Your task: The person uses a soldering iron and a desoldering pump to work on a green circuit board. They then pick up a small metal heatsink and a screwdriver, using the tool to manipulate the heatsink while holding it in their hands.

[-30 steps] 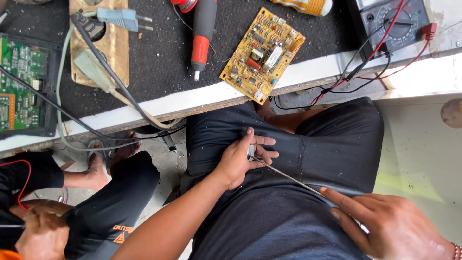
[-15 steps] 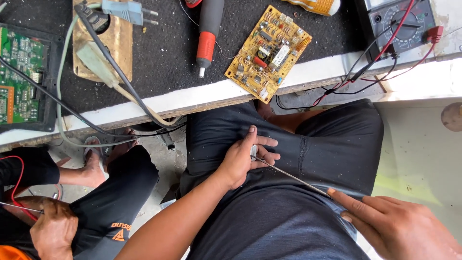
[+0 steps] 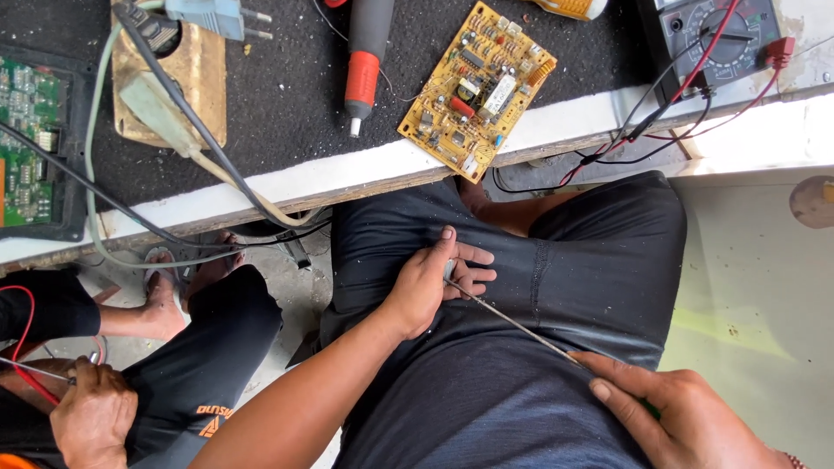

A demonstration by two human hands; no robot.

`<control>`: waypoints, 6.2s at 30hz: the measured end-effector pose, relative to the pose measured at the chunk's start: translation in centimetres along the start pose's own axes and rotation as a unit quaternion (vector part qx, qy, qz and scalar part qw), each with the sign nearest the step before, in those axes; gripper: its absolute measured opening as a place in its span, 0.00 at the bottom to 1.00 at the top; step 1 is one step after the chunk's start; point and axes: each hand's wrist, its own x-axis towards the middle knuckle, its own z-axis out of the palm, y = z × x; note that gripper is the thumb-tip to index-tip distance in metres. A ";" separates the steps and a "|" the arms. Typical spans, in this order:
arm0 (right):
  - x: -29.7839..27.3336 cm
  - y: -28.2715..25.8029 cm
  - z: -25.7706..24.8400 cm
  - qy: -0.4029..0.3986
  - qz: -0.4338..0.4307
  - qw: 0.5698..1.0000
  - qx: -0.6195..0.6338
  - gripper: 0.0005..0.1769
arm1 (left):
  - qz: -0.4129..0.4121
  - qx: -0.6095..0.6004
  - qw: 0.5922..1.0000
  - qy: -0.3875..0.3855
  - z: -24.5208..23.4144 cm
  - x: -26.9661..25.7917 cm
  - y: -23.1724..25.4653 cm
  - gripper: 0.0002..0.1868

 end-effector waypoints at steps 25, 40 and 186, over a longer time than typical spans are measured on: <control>0.6 -1.6 0.2 -0.047 0.220 0.834 0.504 0.27 | 0.047 -0.010 0.999 -0.007 -0.4 0.8 -0.9 0.34; 0.0 -4.9 -3.0 0.027 0.134 0.987 0.090 0.22 | -0.017 -0.008 0.999 0.032 0.3 0.3 1.0 0.32; 46.0 11.1 3.2 0.001 -0.275 0.929 0.248 0.32 | 0.235 0.630 0.524 0.524 -22.4 -14.3 33.1 0.11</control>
